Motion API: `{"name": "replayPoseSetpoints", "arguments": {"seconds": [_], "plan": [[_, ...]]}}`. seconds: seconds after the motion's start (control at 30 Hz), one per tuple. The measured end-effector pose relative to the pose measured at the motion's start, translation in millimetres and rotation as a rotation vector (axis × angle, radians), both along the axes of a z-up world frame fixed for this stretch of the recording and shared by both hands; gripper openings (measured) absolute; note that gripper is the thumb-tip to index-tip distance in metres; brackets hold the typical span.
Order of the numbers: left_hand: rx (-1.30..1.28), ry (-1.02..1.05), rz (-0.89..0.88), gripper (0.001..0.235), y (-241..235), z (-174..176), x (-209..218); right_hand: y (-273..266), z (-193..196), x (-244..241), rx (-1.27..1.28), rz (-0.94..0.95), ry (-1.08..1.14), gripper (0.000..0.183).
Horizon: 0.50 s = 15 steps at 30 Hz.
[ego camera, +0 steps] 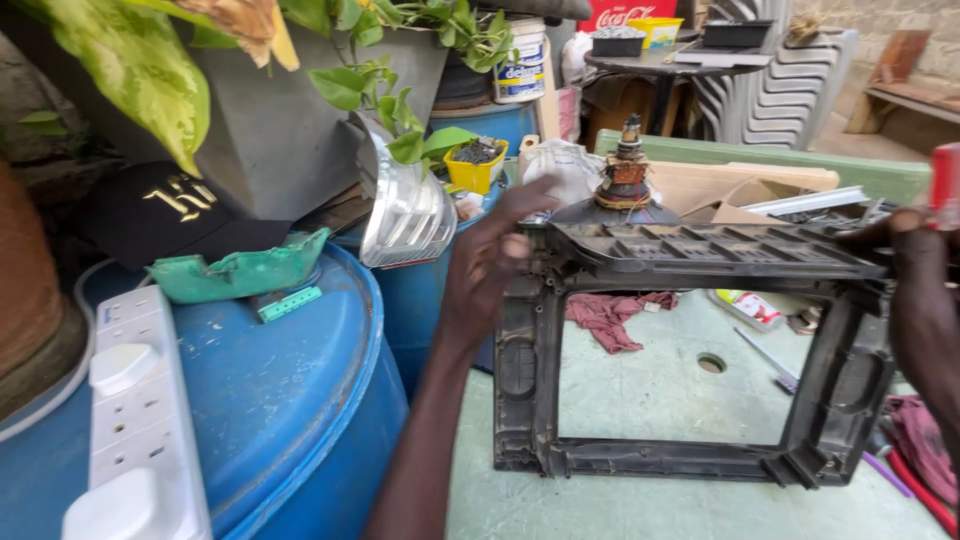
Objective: Cleaning a plastic monitor frame by scraping debris from crevices with a screwdriver and wiping it with a cloth
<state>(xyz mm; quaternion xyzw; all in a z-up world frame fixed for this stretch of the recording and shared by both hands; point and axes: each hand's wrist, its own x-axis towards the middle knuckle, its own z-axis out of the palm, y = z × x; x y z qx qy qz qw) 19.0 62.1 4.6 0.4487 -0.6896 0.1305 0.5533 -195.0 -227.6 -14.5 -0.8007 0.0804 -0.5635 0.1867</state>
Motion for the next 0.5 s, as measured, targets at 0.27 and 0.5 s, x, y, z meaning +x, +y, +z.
{"name": "replayPoseSetpoints", "arguments": {"seconds": [0.27,0.5], "plan": [[0.095,1.030,0.095,0.102,-22.6,-137.3,36.9,-3.7,-9.6,-5.4,0.250,0.235,0.048,0.062],[-0.127,0.652,0.078,0.066,-2.6,-105.5,-12.8,-10.9,2.7,4.3,-0.033,0.260,-0.030,0.049]]}}
